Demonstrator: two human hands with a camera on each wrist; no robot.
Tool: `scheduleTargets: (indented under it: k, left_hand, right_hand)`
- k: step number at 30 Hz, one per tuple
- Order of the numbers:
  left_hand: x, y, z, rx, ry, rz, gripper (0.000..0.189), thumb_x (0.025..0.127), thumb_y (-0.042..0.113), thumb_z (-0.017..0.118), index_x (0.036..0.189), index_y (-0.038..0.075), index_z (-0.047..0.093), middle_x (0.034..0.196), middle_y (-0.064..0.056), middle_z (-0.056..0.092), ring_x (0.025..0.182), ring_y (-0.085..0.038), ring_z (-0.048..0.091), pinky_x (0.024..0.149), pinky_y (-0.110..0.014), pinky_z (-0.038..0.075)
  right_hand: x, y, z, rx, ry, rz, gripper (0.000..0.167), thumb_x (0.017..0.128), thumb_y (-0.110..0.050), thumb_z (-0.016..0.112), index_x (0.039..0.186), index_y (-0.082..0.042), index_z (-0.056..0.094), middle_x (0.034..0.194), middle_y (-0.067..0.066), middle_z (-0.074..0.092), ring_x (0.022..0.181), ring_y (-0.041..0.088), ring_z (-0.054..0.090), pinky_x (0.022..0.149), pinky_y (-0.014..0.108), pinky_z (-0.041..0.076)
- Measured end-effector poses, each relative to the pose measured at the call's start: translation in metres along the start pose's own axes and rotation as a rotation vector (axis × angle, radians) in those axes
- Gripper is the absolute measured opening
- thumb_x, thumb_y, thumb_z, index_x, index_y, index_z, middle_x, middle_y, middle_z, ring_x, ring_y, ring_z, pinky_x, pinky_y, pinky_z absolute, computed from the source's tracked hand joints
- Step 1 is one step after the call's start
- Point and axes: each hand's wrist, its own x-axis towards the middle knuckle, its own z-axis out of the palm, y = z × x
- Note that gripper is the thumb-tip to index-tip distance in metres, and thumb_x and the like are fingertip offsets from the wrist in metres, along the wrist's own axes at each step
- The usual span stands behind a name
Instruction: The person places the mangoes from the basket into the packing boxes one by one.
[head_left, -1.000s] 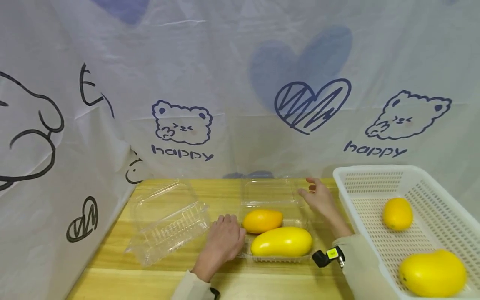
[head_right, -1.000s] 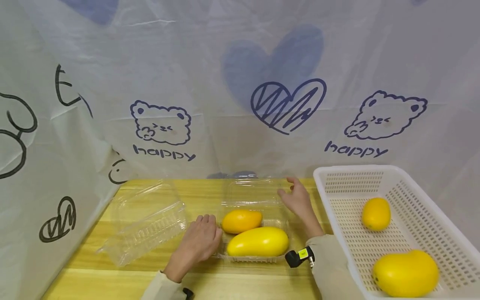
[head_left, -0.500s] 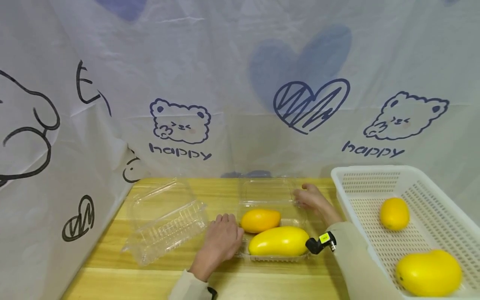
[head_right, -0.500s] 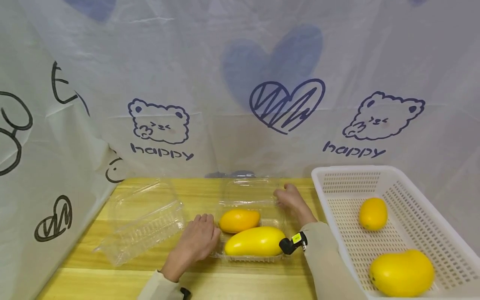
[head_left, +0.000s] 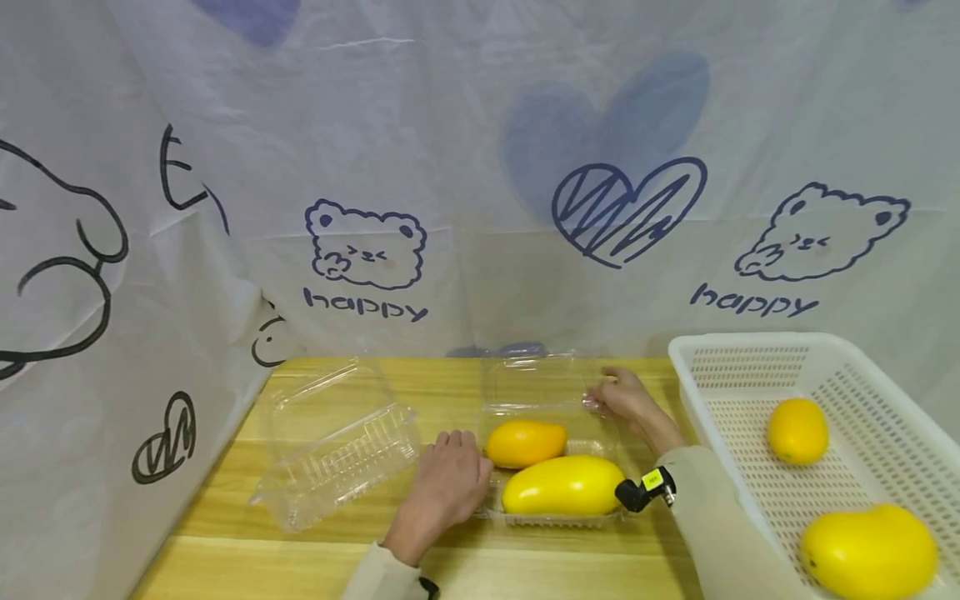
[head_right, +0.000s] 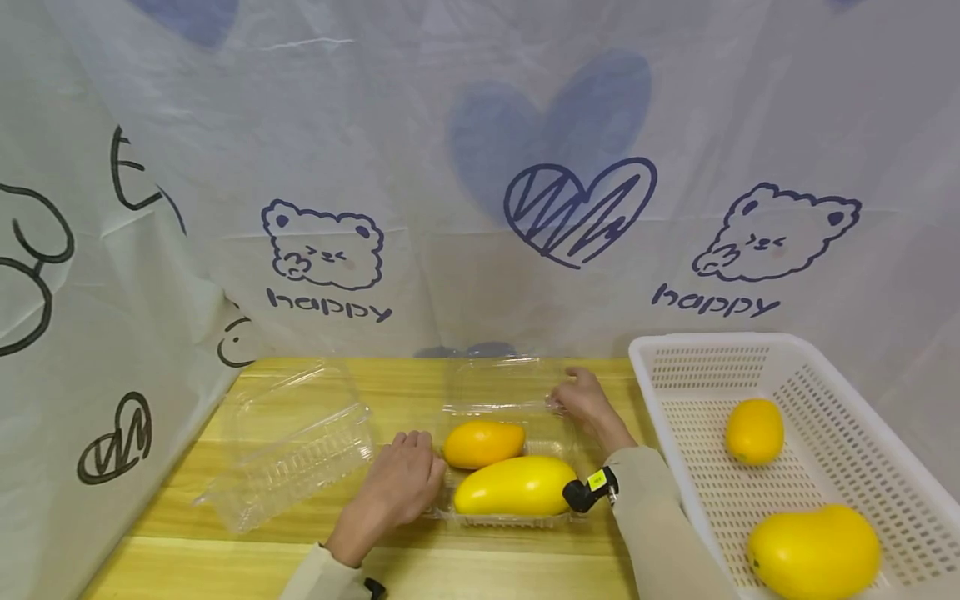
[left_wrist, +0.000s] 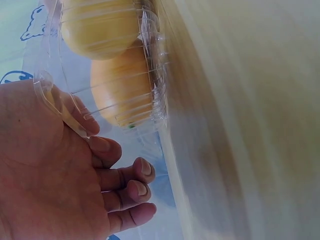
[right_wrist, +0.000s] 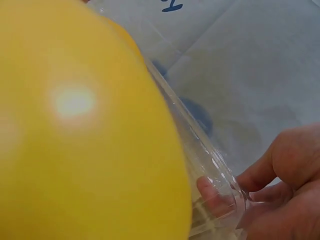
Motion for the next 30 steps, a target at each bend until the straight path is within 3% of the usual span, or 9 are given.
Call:
scheduleTargets:
  k: [5,8,12,19,24,30]
  left_hand:
    - [-0.001,0.001,0.0,-0.002,-0.002,-0.002,0.026,0.103,0.022,0.038,0.087,0.003,0.046,0.081,-0.01,0.043,0.077,-0.026,0.041,0.072,-0.041,0.039]
    - [-0.002,0.001,-0.001,-0.003,-0.004,0.003,0.026,0.103,0.022,0.037,0.087,0.003,0.046,0.081,-0.01,0.042,0.077,-0.026,0.041,0.071,-0.041,0.039]
    - [-0.002,0.001,-0.001,-0.01,-0.001,0.008,0.026,0.102,0.022,0.038,0.087,0.003,0.045,0.08,-0.01,0.042,0.076,-0.026,0.04,0.07,-0.04,0.038]
    - [0.0,0.0,0.001,-0.011,0.023,0.011,0.026,0.104,0.022,0.04,0.086,0.004,0.046,0.08,-0.009,0.043,0.076,-0.025,0.04,0.069,-0.037,0.038]
    - [0.001,-0.001,0.002,-0.005,0.038,0.012,0.027,0.105,0.022,0.041,0.085,0.004,0.047,0.079,-0.009,0.042,0.074,-0.025,0.04,0.068,-0.036,0.037]
    - [0.002,-0.001,0.0,-0.018,0.039,0.016,0.028,0.104,0.021,0.039,0.084,0.004,0.047,0.078,-0.009,0.042,0.074,-0.025,0.04,0.07,-0.037,0.038]
  right_hand:
    - [0.004,0.009,-0.006,0.073,0.013,-0.118,0.067,0.092,0.015,0.051,0.15,0.016,0.018,0.114,0.032,0.059,0.087,0.02,0.066,0.074,0.026,0.057]
    - [0.004,0.009,-0.006,0.073,0.02,-0.158,0.065,0.09,0.018,0.05,0.147,0.018,0.018,0.116,0.034,0.055,0.089,0.023,0.066,0.074,0.026,0.057]
    - [-0.005,-0.001,-0.002,0.049,0.034,-0.158,0.066,0.09,0.02,0.045,0.149,0.014,0.016,0.129,0.039,0.047,0.093,0.022,0.066,0.076,0.025,0.057]
    - [-0.012,-0.013,0.002,0.022,0.062,-0.185,0.067,0.095,0.016,0.052,0.15,0.01,0.015,0.129,0.041,0.051,0.09,0.019,0.067,0.071,0.022,0.054]
    - [-0.011,-0.014,0.0,-0.001,0.05,-0.204,0.07,0.092,0.017,0.049,0.153,0.008,0.016,0.134,0.041,0.049,0.102,0.026,0.067,0.074,0.024,0.053]
    - [-0.01,-0.017,-0.001,0.018,0.05,-0.216,0.066,0.095,0.014,0.047,0.154,0.005,0.02,0.134,0.036,0.053,0.099,0.019,0.067,0.073,0.022,0.051]
